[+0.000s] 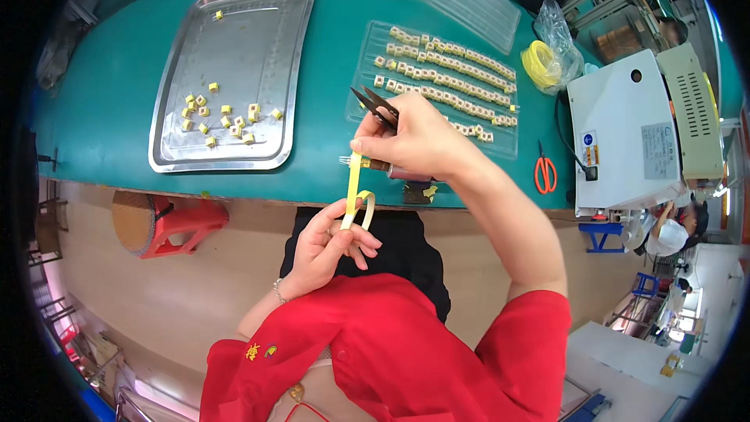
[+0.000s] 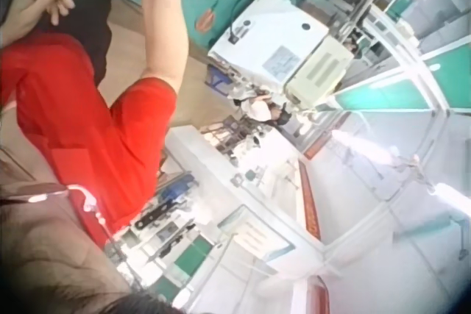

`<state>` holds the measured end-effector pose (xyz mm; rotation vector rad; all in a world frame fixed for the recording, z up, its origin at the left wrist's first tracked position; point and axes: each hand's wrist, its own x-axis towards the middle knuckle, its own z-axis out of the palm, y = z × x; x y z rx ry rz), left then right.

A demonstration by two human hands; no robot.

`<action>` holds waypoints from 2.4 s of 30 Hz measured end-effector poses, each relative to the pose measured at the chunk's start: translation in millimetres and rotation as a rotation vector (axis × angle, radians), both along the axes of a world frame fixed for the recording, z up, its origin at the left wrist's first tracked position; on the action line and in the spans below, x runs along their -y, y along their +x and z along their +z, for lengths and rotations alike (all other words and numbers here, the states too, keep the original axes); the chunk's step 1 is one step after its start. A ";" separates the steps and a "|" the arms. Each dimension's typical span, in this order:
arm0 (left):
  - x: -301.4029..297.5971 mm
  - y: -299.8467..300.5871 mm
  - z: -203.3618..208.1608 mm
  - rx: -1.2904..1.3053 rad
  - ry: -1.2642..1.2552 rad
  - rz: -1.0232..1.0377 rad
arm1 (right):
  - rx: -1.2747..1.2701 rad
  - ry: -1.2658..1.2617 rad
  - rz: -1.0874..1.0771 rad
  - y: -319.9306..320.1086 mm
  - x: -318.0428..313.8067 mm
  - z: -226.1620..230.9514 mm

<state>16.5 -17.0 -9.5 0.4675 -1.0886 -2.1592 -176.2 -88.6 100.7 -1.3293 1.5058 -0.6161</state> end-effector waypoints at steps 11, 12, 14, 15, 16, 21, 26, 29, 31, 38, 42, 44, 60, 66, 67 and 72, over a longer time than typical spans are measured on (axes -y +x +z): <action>-3.9 -2.4 -5.3 -0.051 0.006 0.036 | 0.268 0.359 0.005 -11.0 15.4 -7.8; -4.4 -2.8 -4.8 -0.058 0.013 0.043 | 0.193 0.317 0.031 -11.4 13.9 -6.4; -3.8 -3.1 -3.8 -0.051 -0.014 0.048 | 0.120 0.271 0.054 -16.0 8.7 -8.1; -4.6 -2.1 -3.3 -0.045 -0.034 0.063 | -0.039 0.045 -0.001 -22.9 4.5 -13.4; -5.8 -0.7 -2.0 -0.041 -0.035 0.074 | -0.195 -0.181 -0.051 -29.9 -0.5 -15.6; -7.0 1.3 1.3 -0.027 -0.063 0.119 | -0.217 -0.460 -0.342 -91.5 -66.8 -34.6; -11.4 -3.9 -0.9 0.033 -0.128 0.212 | 0.002 -0.193 -0.376 -94.4 -136.2 -75.6; -12.2 -12.2 -3.7 0.048 -0.141 0.269 | 0.067 -0.311 -0.493 -73.1 -155.3 -62.9; -15.0 -17.0 -3.7 0.060 -0.117 0.289 | 0.065 -0.357 -0.508 -68.5 -160.2 -59.5; -20.1 -23.9 -8.4 0.106 -0.149 0.356 | 0.125 -0.511 -0.487 -68.8 -169.8 -47.9; -15.8 -27.1 -7.2 0.106 -0.175 0.370 | 0.201 -0.692 -0.544 -79.5 -150.1 -34.2; -14.2 -28.3 -7.4 0.166 -0.192 0.404 | 0.198 -0.755 -0.651 -86.3 -126.1 -34.6; -1.8 -37.0 3.5 0.249 -0.070 0.479 | 0.129 -0.512 -0.653 -62.7 -150.3 -88.2; -3.6 -25.6 10.3 0.222 -0.085 0.434 | 0.091 -0.465 -0.642 -72.0 -142.5 -93.0; -4.9 -25.3 10.3 0.210 -0.086 0.437 | 0.082 -0.471 -0.637 -73.4 -140.1 -97.4; -4.9 -25.0 7.8 0.143 -0.047 0.348 | -0.034 -0.593 -0.657 -66.9 -128.2 -88.2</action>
